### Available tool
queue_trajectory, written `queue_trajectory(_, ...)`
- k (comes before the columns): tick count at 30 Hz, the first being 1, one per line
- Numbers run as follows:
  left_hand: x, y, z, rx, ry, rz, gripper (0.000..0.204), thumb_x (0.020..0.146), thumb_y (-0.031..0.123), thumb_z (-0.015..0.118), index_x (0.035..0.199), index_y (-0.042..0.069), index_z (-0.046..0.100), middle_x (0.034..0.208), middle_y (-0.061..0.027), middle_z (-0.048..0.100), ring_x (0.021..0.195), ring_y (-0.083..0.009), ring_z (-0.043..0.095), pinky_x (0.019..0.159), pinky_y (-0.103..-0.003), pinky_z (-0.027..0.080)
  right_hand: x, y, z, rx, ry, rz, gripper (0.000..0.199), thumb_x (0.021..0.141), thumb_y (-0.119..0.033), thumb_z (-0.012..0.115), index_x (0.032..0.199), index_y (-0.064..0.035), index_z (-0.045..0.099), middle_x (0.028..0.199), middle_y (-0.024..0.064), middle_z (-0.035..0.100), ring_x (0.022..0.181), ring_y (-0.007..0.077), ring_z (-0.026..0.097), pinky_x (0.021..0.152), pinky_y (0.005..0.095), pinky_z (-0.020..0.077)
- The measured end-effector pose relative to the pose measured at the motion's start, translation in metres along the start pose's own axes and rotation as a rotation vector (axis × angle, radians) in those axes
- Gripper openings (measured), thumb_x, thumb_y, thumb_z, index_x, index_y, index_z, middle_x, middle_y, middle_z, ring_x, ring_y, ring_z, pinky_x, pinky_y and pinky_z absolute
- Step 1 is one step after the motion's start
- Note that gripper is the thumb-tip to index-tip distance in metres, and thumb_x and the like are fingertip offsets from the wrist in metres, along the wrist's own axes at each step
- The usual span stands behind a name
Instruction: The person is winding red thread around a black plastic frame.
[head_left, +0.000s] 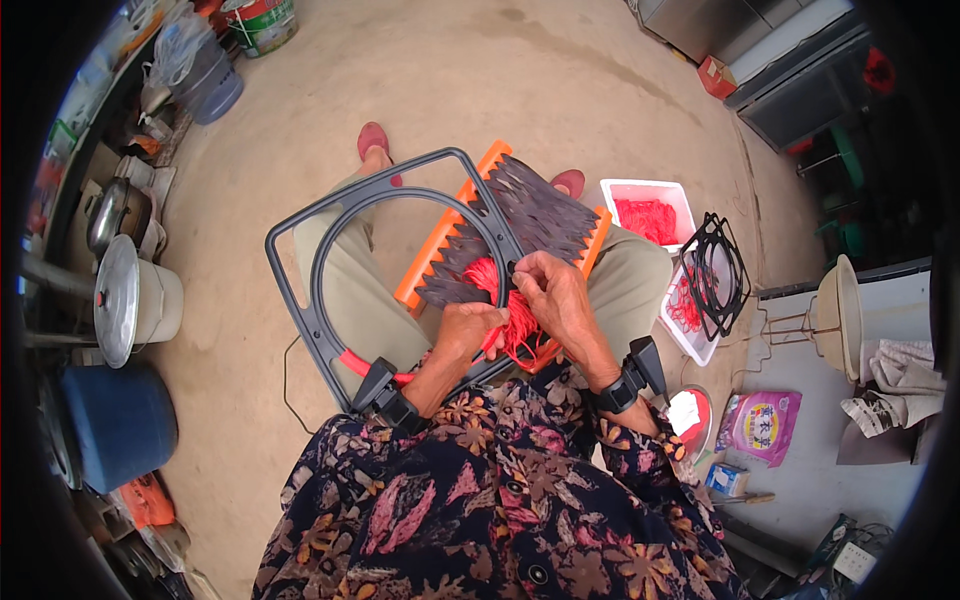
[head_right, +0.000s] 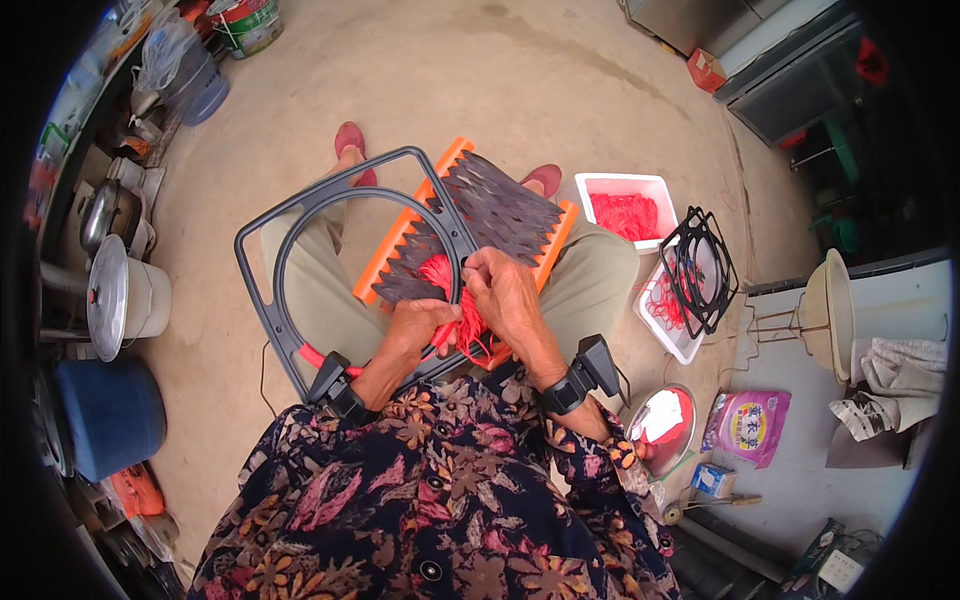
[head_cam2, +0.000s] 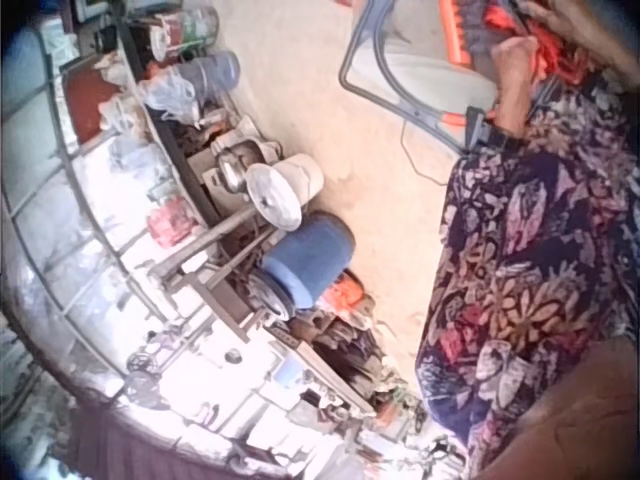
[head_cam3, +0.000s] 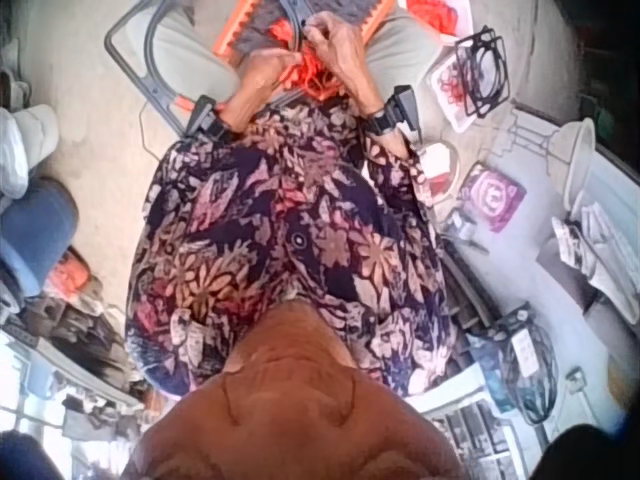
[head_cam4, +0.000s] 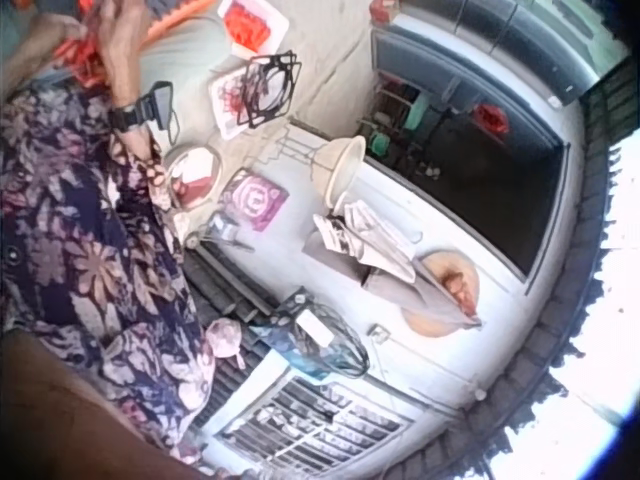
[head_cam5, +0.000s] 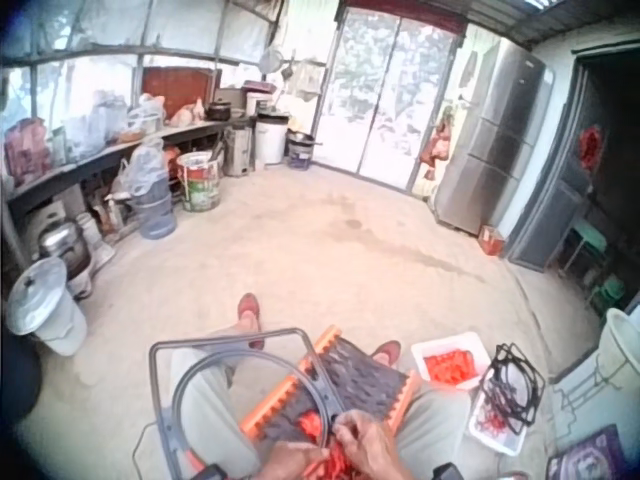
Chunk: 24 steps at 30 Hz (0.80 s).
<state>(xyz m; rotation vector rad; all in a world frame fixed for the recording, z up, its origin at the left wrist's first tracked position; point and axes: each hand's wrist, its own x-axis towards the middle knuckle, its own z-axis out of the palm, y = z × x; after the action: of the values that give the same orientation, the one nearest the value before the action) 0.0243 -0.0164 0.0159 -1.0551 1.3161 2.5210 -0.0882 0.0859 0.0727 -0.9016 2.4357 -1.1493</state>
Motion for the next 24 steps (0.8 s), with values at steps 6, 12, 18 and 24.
queue_trajectory(6,-0.005,-0.015,0.020,0.172,0.022,0.076,0.021,0.083,0.010,0.065,0.066,-0.003,0.064,0.052,-0.0080,0.057,0.035,-0.0115,0.047,0.033,-0.026,0.035,0.010,-0.011,0.017,-0.664,-0.160,-0.202,0.029,0.077,-0.031,0.070,0.082,-0.0025,0.066,0.075,0.0138,0.066,0.075,0.0297,0.065,0.064,0.0397,0.0498)
queue_trajectory(12,-0.007,-0.014,0.020,0.275,0.014,0.056,0.019,0.083,0.011,0.065,0.072,-0.004,0.066,0.053,-0.0078,0.058,0.036,-0.0107,0.048,0.034,-0.026,0.035,0.016,0.003,0.031,-0.931,-0.253,-0.240,0.035,0.072,-0.037,0.073,0.080,-0.0044,0.066,0.075,0.0110,0.065,0.074,0.0272,0.065,0.063,0.0367,0.0498)
queue_trajectory(18,-0.002,0.002,0.013,0.059,-0.035,-0.019,0.016,0.086,0.012,0.064,0.080,-0.003,0.064,0.057,-0.0107,0.060,0.039,-0.0140,0.051,0.036,-0.027,0.037,0.051,-0.020,-0.023,0.791,0.082,0.142,0.019,0.087,-0.022,0.059,0.082,-0.0041,0.059,0.077,0.0010,0.057,0.071,0.0170,0.055,0.066,0.0342,0.0465)
queue_trajectory(24,-0.008,0.015,0.005,-0.039,-0.129,-0.073,0.037,0.093,0.028,0.055,0.087,-0.008,0.061,0.064,-0.0147,0.062,0.046,-0.0188,0.056,0.045,-0.028,0.045,0.006,0.001,-0.174,1.720,-0.045,-0.011,0.015,0.094,-0.018,0.048,0.092,-0.0030,0.049,0.066,-0.0015,0.039,0.058,0.0102,0.041,0.053,0.0266,0.0408)
